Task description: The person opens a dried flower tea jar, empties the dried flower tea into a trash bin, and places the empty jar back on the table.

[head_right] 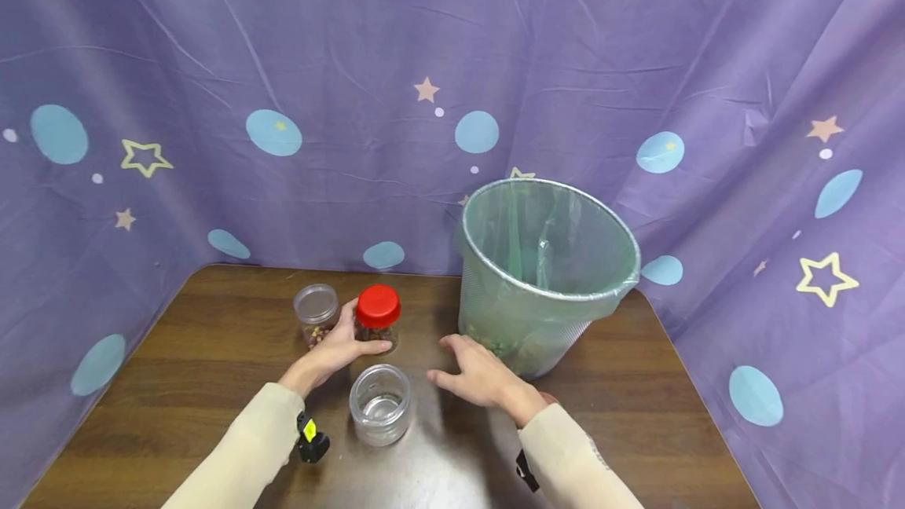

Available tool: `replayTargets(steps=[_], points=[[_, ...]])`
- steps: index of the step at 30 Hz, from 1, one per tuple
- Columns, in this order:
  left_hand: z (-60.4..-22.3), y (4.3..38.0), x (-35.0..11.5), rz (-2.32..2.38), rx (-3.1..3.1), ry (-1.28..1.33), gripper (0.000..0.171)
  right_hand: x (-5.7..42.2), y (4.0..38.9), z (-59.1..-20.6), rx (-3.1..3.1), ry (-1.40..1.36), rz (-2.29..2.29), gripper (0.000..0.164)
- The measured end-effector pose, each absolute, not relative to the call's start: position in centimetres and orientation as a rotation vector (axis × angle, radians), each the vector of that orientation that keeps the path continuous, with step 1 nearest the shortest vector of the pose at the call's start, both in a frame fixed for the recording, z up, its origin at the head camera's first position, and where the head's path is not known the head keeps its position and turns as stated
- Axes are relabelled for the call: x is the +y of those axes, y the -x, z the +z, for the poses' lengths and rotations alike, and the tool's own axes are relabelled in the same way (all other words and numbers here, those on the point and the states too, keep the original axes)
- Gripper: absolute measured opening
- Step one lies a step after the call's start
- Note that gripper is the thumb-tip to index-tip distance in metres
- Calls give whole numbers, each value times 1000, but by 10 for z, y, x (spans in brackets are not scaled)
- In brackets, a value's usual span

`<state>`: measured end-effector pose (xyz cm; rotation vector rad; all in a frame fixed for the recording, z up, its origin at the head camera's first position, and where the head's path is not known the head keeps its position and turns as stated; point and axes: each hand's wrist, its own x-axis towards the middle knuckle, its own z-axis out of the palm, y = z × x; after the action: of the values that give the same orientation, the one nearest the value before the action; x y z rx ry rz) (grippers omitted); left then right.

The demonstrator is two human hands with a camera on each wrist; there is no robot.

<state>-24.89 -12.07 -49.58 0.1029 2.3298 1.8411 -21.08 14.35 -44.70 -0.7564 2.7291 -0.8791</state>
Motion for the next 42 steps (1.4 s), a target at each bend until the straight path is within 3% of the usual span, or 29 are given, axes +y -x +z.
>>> replayTargets(steps=[8,15,22,29,42], points=[[-502,246,-115,1835,2396,-42,95,146,210,-447,2754,762,-858,58],[-510,249,-111,1807,2473,-141,94,148,210,-448,2749,767,-848,54],[-521,252,-111,1854,2504,-204,71,150,209,-450,2743,787,-860,55],[-525,250,-114,1706,2645,-200,83,151,206,-457,2759,844,-857,51],[-533,249,-112,1688,2720,-170,74,146,203,-466,2752,777,-763,53]])
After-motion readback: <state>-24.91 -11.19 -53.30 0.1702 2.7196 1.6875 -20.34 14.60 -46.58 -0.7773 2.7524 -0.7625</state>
